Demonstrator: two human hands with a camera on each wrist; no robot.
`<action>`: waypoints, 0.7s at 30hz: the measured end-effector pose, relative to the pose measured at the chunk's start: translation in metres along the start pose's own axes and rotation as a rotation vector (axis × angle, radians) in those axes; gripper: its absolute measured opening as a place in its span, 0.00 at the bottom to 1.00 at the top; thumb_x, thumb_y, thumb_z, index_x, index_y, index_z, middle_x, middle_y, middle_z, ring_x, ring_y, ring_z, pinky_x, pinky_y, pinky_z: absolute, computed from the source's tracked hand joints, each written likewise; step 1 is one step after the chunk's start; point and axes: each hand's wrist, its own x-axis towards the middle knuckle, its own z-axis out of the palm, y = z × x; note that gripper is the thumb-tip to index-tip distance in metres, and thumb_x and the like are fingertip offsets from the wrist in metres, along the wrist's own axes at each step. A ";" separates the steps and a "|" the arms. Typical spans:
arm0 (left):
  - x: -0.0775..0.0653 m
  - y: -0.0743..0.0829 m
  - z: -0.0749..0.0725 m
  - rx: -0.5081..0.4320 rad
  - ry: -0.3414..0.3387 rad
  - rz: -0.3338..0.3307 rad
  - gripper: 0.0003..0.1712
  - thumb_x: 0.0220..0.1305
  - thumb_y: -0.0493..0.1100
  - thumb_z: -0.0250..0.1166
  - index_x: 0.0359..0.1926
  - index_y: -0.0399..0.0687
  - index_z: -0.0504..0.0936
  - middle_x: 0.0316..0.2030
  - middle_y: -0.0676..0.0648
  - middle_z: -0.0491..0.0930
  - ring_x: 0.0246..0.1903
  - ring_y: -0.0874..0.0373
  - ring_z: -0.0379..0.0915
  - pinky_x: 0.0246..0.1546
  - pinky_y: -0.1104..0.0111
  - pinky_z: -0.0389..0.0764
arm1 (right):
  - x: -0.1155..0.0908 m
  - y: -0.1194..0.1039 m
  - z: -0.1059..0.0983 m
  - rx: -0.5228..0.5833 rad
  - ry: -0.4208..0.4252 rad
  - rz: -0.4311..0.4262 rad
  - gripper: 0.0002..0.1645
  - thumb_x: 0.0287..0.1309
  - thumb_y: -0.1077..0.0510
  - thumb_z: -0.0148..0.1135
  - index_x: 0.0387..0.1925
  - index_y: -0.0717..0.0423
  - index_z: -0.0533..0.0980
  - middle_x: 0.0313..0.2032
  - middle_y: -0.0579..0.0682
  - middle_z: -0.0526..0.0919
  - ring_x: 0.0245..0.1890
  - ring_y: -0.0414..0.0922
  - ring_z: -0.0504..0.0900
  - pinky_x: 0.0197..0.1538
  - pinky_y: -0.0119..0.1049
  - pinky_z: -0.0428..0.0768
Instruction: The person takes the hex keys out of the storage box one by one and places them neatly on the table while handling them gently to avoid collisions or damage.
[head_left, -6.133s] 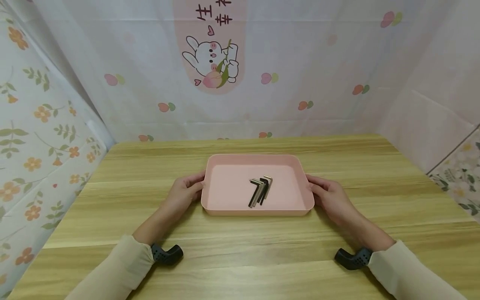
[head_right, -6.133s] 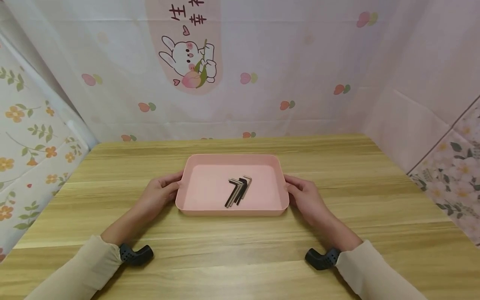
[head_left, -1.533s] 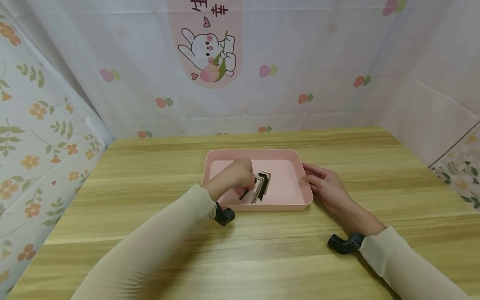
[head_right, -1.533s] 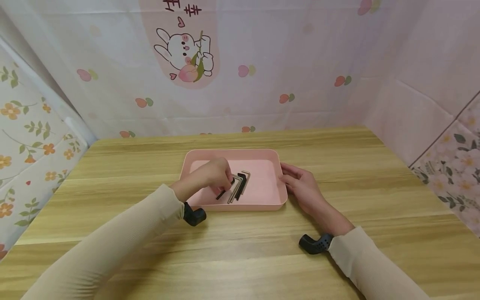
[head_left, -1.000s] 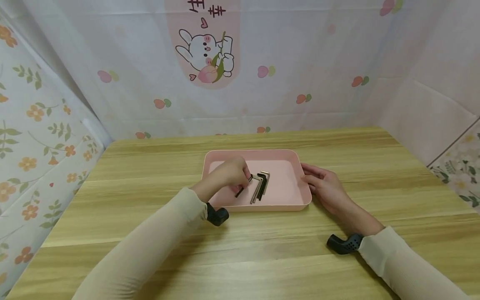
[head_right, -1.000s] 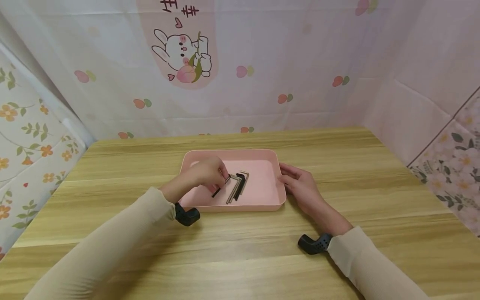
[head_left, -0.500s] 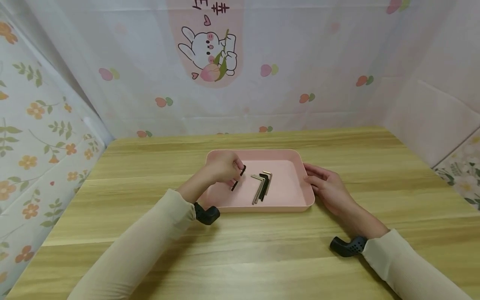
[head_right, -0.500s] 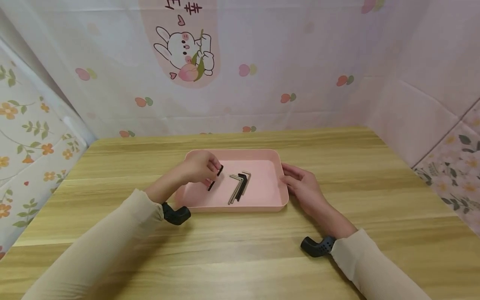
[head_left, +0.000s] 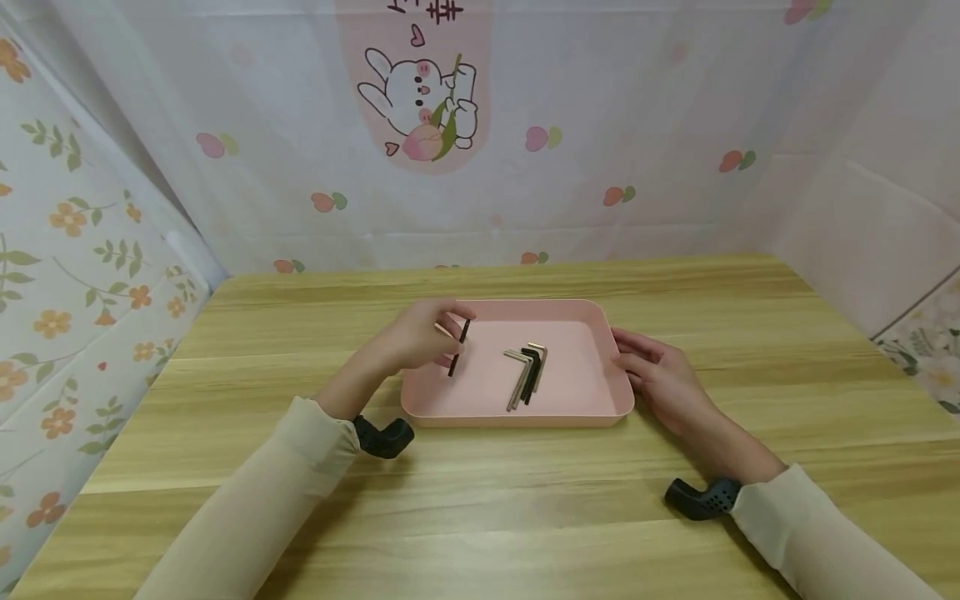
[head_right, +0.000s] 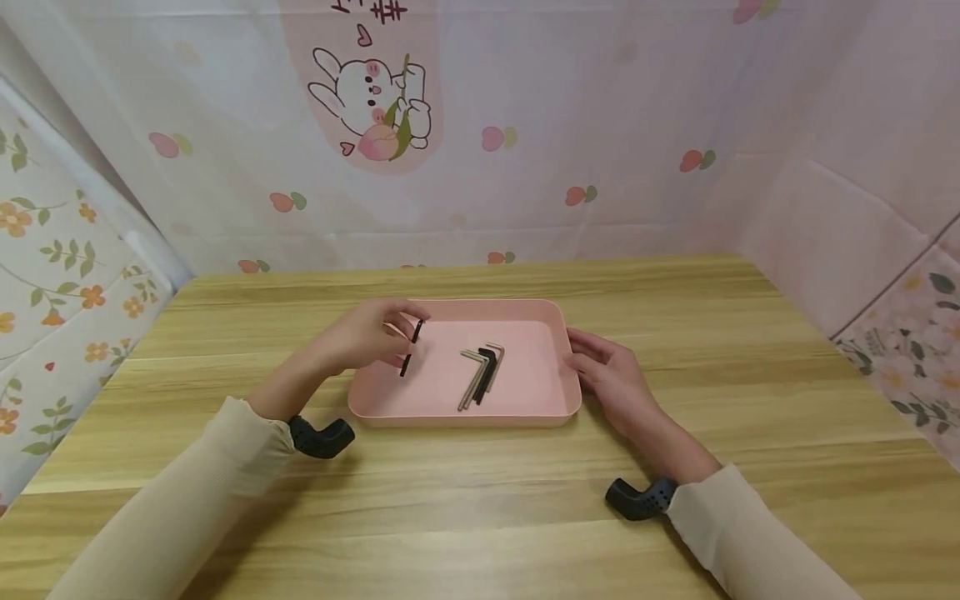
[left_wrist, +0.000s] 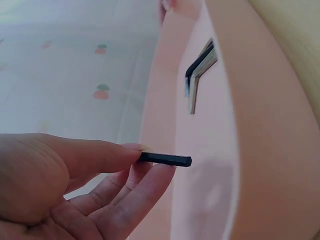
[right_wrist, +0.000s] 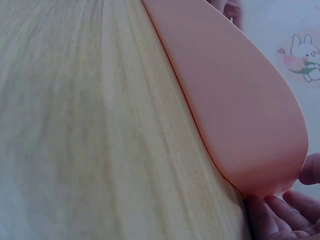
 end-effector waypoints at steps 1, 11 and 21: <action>-0.002 -0.001 -0.002 0.000 0.007 0.004 0.29 0.65 0.28 0.60 0.68 0.41 0.73 0.46 0.38 0.77 0.38 0.51 0.81 0.40 0.59 0.89 | 0.000 0.000 0.000 0.003 0.000 -0.001 0.38 0.73 0.60 0.55 0.78 0.63 0.54 0.75 0.64 0.61 0.52 0.23 0.78 0.52 0.20 0.81; -0.016 -0.018 -0.023 -0.086 0.081 0.023 0.30 0.68 0.29 0.57 0.71 0.40 0.71 0.52 0.36 0.75 0.53 0.41 0.80 0.44 0.59 0.89 | 0.000 0.001 -0.002 0.050 -0.011 -0.017 0.39 0.72 0.60 0.57 0.77 0.66 0.54 0.59 0.42 0.78 0.52 0.24 0.80 0.52 0.21 0.82; -0.029 -0.031 -0.043 -0.142 0.116 -0.007 0.30 0.69 0.32 0.61 0.71 0.40 0.70 0.56 0.32 0.75 0.48 0.45 0.83 0.47 0.58 0.88 | 0.000 0.002 -0.001 0.045 -0.001 -0.037 0.40 0.72 0.59 0.58 0.77 0.66 0.55 0.55 0.38 0.79 0.52 0.24 0.80 0.52 0.21 0.82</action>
